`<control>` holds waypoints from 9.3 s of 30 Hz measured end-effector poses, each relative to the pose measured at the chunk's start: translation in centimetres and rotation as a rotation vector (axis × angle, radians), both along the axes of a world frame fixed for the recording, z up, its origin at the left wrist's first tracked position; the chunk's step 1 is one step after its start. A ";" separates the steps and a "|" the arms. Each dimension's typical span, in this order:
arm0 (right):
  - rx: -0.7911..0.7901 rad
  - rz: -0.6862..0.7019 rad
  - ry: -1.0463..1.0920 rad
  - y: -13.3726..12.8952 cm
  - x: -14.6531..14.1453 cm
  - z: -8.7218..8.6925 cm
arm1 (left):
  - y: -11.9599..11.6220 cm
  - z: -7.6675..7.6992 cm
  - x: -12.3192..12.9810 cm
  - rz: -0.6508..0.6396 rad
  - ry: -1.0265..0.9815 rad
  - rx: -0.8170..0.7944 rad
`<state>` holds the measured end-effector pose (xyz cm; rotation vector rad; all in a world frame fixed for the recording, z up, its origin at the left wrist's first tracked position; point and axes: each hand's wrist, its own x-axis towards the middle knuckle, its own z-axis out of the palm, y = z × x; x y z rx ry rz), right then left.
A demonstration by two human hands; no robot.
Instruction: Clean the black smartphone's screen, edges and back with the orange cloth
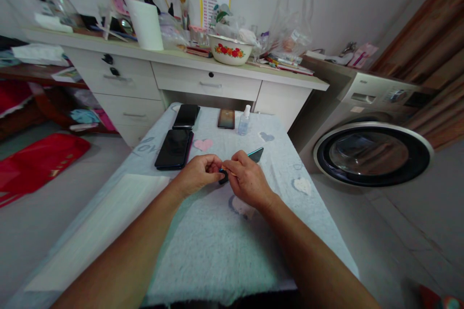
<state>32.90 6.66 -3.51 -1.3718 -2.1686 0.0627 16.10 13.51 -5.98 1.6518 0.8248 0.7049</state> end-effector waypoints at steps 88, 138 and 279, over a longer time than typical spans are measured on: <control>0.086 -0.230 0.058 1.9 4.5 -0.4 | -0.4 0.5 0.1 0.041 0.044 -0.006; -0.224 -0.448 0.669 4.9 10.4 -3.9 | -0.1 0.0 0.1 0.042 0.073 0.092; 0.122 -0.362 0.162 3.2 6.3 -1.7 | 0.2 -0.6 -0.2 0.151 0.242 0.302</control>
